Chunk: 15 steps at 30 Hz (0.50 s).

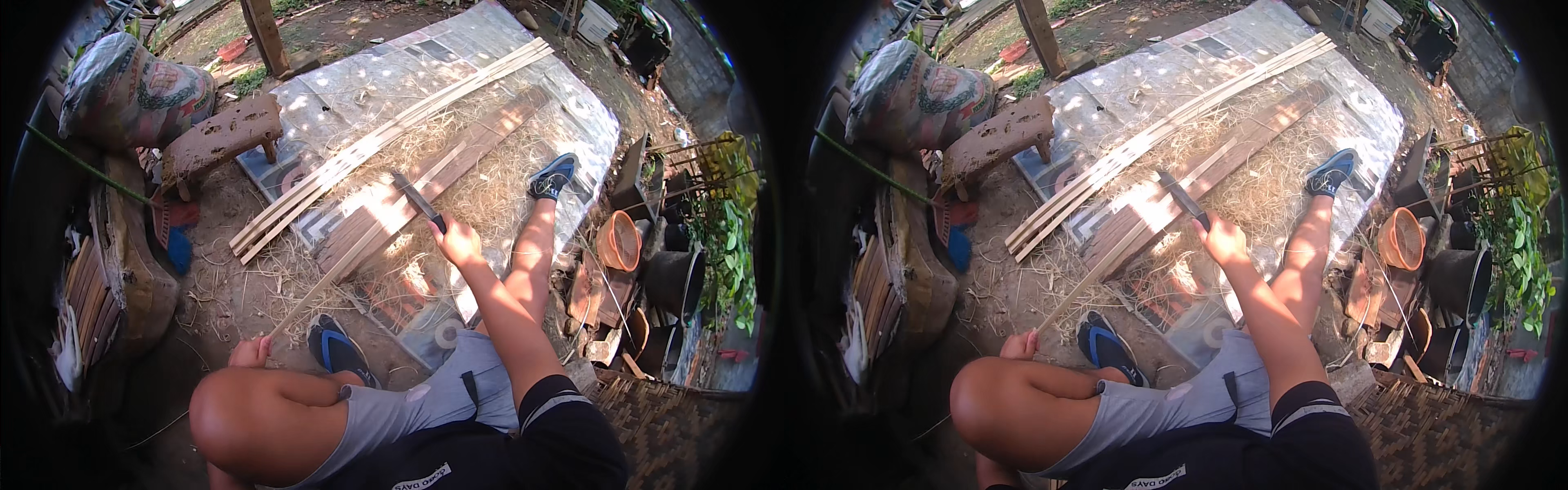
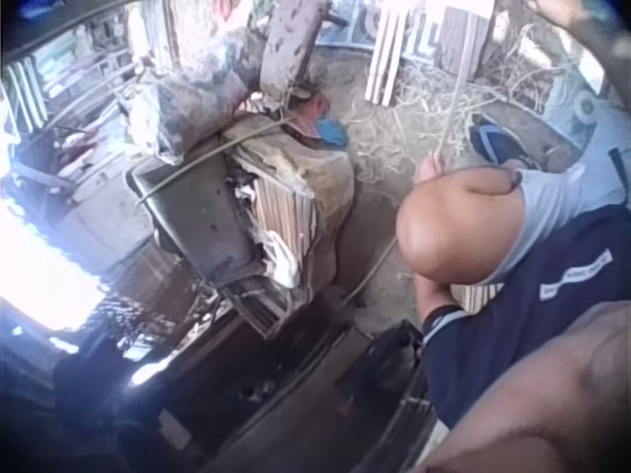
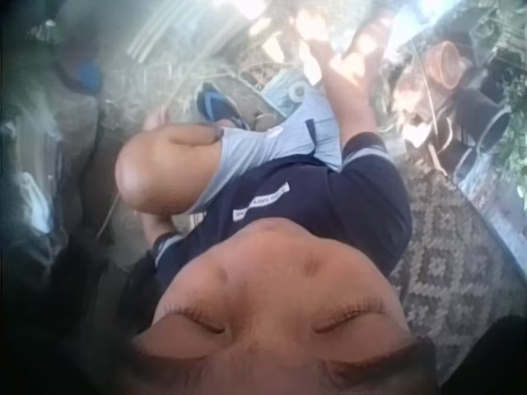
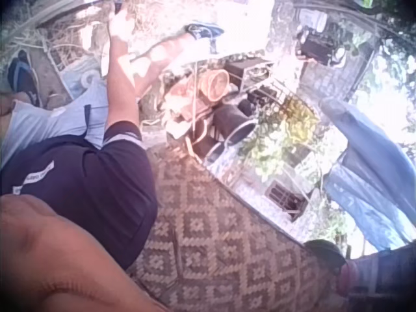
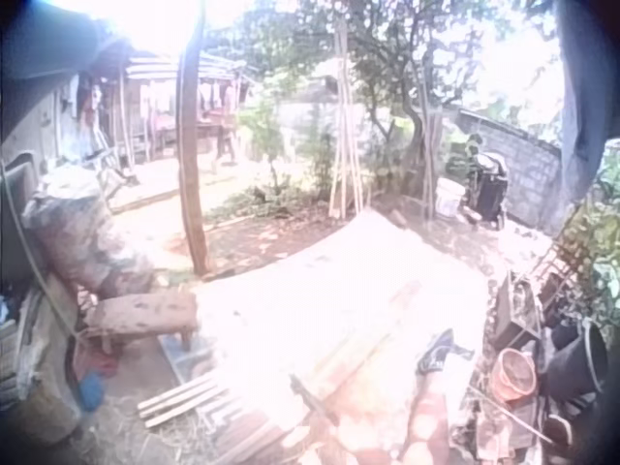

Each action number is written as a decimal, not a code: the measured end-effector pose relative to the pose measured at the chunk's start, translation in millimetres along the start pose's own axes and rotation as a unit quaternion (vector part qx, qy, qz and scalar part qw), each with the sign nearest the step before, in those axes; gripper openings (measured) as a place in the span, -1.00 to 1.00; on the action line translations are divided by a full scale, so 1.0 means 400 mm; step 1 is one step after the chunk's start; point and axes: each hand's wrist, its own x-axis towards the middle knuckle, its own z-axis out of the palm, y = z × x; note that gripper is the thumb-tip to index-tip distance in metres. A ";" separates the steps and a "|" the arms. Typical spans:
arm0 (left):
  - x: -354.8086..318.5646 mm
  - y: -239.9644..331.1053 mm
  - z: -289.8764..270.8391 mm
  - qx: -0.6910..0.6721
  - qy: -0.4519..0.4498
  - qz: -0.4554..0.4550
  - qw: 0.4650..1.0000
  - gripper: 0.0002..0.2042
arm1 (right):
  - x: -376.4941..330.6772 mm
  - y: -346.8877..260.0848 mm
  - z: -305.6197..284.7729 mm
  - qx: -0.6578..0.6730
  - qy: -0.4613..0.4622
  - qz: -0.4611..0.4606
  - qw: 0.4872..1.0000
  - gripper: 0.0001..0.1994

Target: The person sits on the ground and uses a machete to split long bamboo strips into thinner slats. They repeatedly position the bamboo on a wooden block, strike it with the machete, and separate the resulting pieces.

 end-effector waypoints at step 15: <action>-0.274 0.389 -0.259 -0.384 0.091 -0.237 0.888 -0.70 | -0.078 -0.041 0.105 -0.002 -0.068 0.027 0.997 -0.46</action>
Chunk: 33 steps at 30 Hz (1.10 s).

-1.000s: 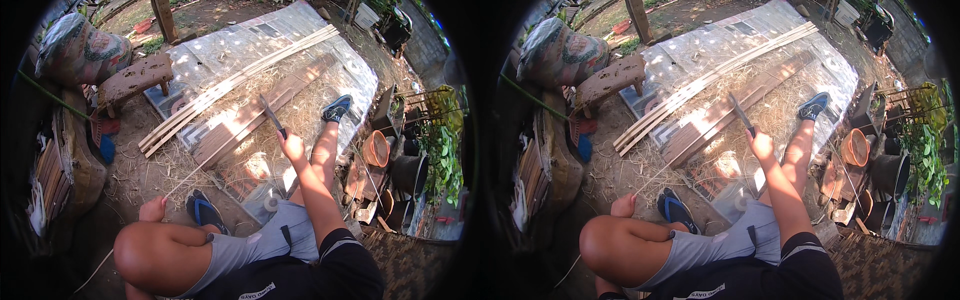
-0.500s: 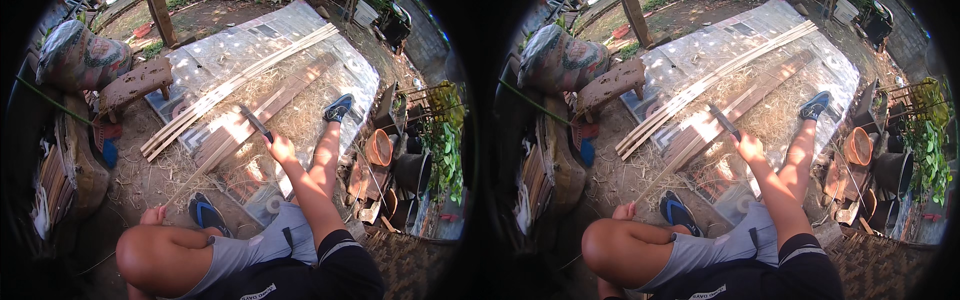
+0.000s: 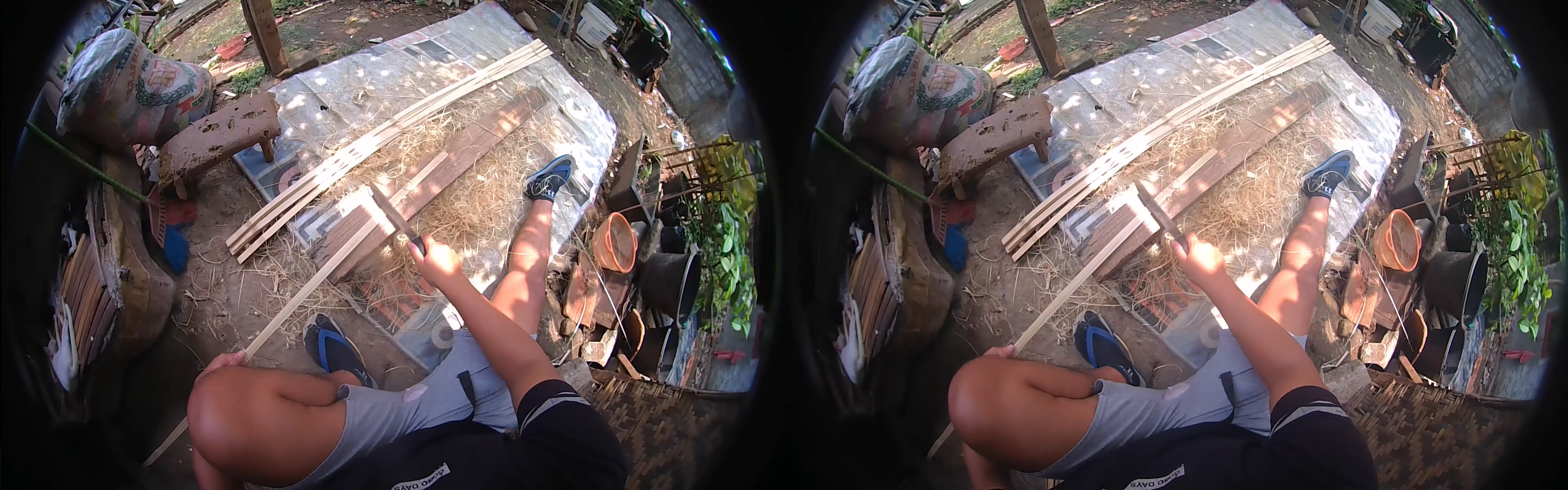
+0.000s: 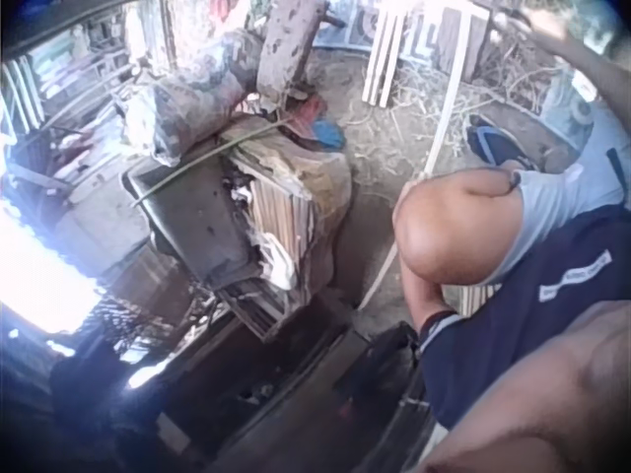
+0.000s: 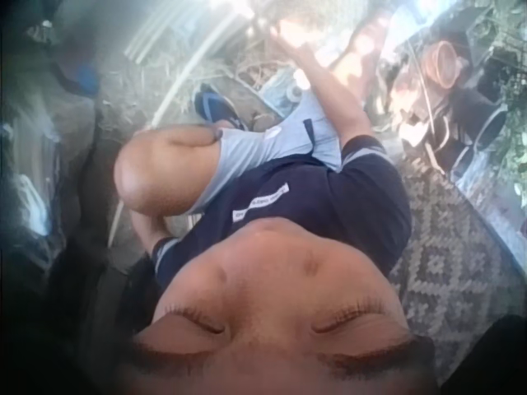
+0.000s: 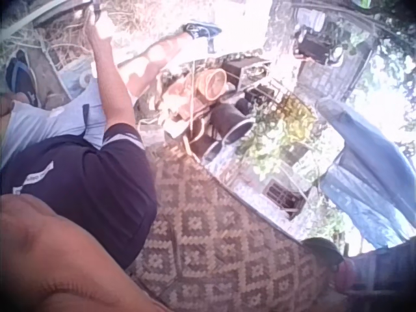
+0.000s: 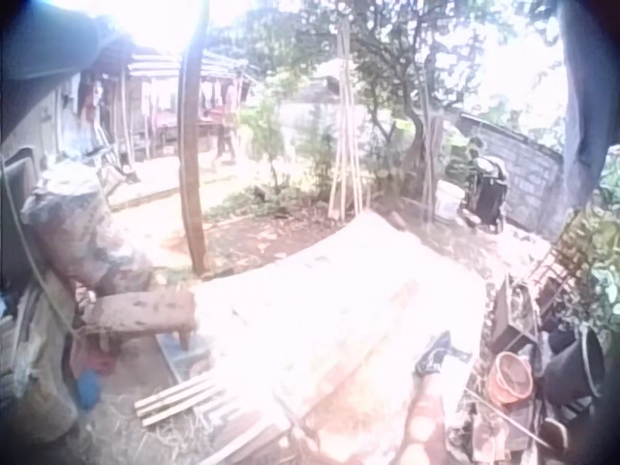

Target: The person sits on the ground and uses a machete to split long bamboo strips into thinner slats. They repeatedly position the bamboo on a wooden block, strike it with the machete, and separate the resulting pieces.

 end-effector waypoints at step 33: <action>0.448 -0.174 0.239 0.398 0.055 0.392 0.827 -0.62 | 0.066 0.110 -0.068 0.048 0.142 0.095 0.984 -0.52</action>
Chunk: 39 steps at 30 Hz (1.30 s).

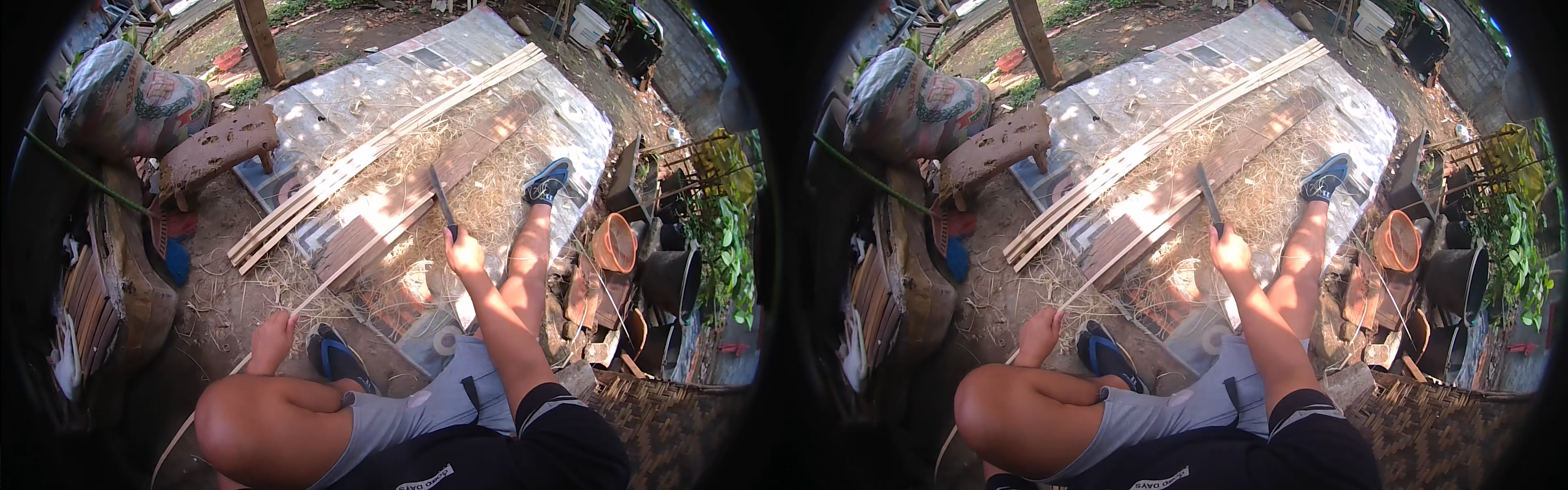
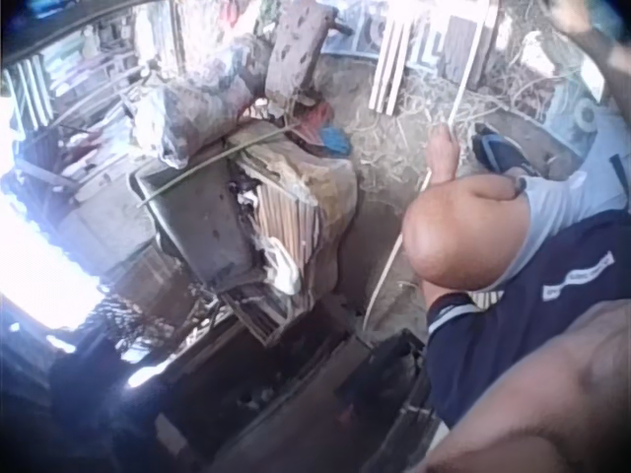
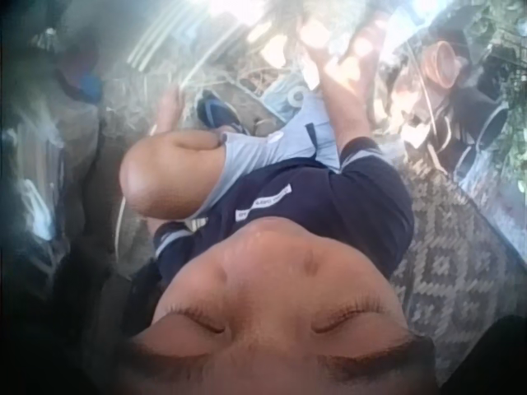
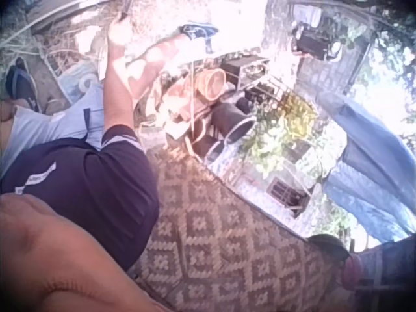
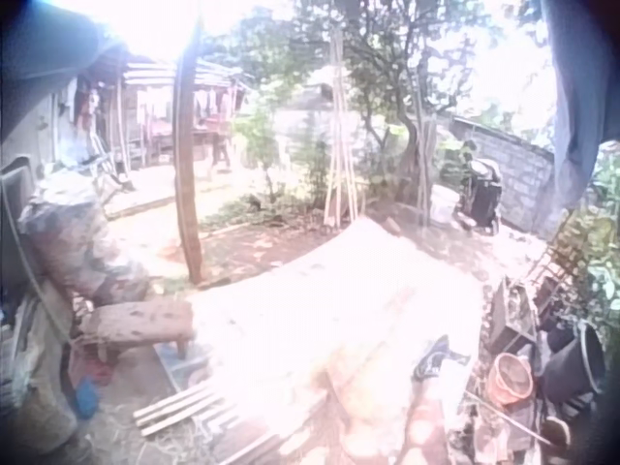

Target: The person sits on the ground and uses a machete to split long bamboo strips into thinner slats. They repeatedly position the bamboo on a wooden block, strike it with the machete, and separate the resulting pieces.

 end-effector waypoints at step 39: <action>-0.032 -0.152 -0.073 -0.272 -0.264 -0.173 0.909 -0.48 | -0.218 -0.075 0.036 0.004 -0.090 -0.336 0.938 -0.55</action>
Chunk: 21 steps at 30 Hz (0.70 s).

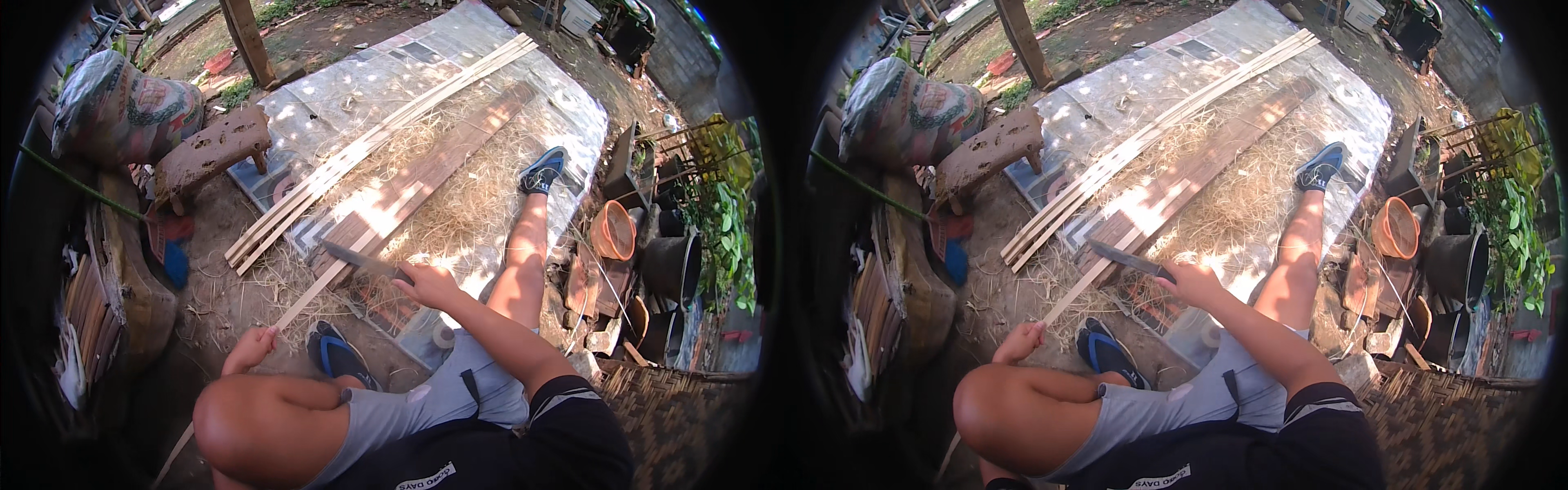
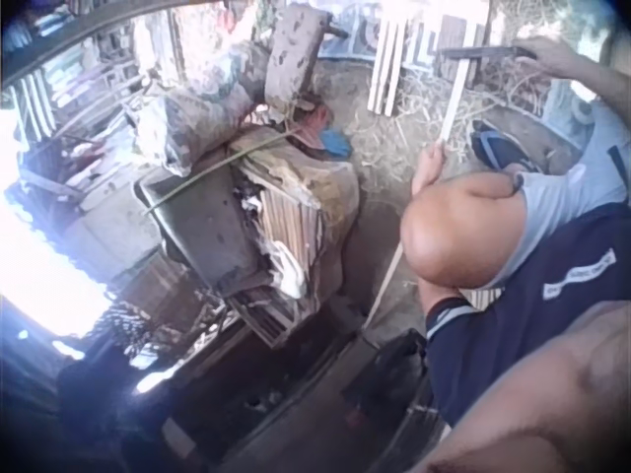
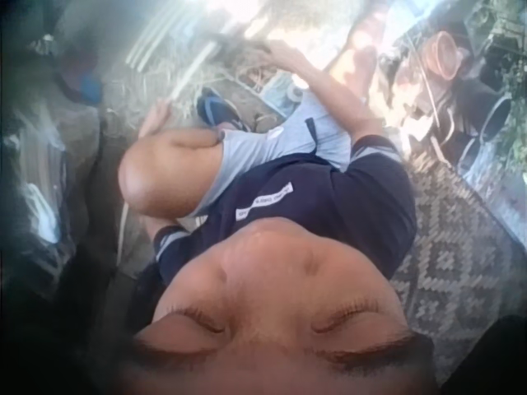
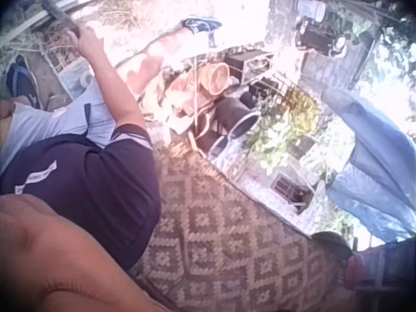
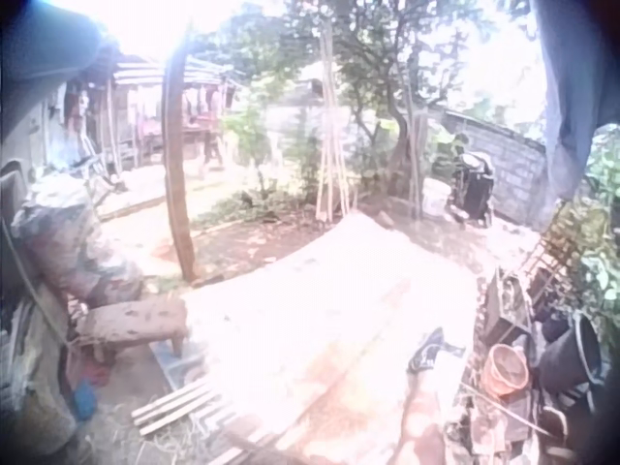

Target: The person sits on the ground and uses a machete to split long bamboo strips into thinner slats. They repeatedly position the bamboo on a wooden block, strike it with the machete, and separate the resulting pieces.

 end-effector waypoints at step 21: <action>0.129 0.139 0.145 0.386 0.230 0.180 0.875 -0.71 | -0.001 -0.147 0.008 0.009 -0.063 0.050 0.997 -0.48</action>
